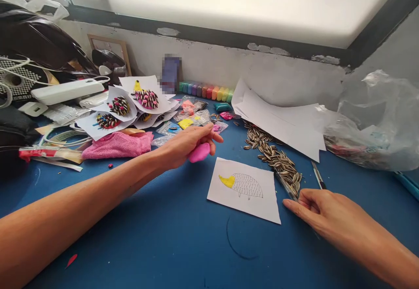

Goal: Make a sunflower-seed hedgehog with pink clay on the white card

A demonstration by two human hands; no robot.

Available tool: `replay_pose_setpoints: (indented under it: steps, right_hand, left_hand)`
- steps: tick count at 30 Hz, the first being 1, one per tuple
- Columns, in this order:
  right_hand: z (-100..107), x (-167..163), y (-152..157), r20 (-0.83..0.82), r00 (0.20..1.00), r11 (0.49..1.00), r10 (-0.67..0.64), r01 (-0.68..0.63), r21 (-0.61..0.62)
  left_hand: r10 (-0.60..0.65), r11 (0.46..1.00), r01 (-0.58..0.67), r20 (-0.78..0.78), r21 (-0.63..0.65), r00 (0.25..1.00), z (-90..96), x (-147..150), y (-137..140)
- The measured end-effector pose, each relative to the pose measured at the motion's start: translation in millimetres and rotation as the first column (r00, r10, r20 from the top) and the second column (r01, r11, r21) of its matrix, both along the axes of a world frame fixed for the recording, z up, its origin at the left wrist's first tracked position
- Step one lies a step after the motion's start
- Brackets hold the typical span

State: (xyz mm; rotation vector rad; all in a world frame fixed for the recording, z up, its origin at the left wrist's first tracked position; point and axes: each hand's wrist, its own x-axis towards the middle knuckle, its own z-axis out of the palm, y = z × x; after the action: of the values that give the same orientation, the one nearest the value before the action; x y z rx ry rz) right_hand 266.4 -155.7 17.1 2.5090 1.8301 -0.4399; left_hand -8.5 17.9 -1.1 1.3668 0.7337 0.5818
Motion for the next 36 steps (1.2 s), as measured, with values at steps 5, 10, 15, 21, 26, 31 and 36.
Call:
replay_pose_setpoints:
  steps: [5,10,15,21,26,31,36]
  right_hand:
    - [3,1,1,0.031,0.999,1.000,0.005,-0.005,0.020]
    - [18,-9,0,-0.019,0.999,0.965,-0.041,0.045,0.257]
    - [23,-34,-7,-0.196,0.980,0.886,0.029,0.065,0.459]
    - [19,-70,0,-0.621,0.763,0.922,0.178,0.091,0.376]
    - [24,-89,10,-0.677,0.701,0.936,0.226,0.037,0.350]
    - [18,-88,16,-0.688,0.684,0.898,0.243,0.110,0.426]
    - [6,-91,16,-0.707,0.652,0.876,0.273,0.135,0.463]
  left_hand:
    - [-0.038,0.996,0.044,0.085,-0.078,0.996,8.7,2,-8]
    - [-0.124,0.991,0.130,0.148,-0.033,0.981,24.2,5,-25]
    - [-0.157,0.984,0.171,0.195,-0.056,0.968,32.0,7,-41]
    - [-0.073,0.996,0.081,0.209,-0.030,0.975,25.3,22,-58]
    - [-0.073,0.997,0.073,0.220,0.008,0.973,25.9,32,-63]
    - [-0.140,0.990,0.136,0.209,0.034,0.968,27.6,25,-62]
    - [-0.105,0.994,0.099,0.209,0.040,0.972,20.9,21,-65]
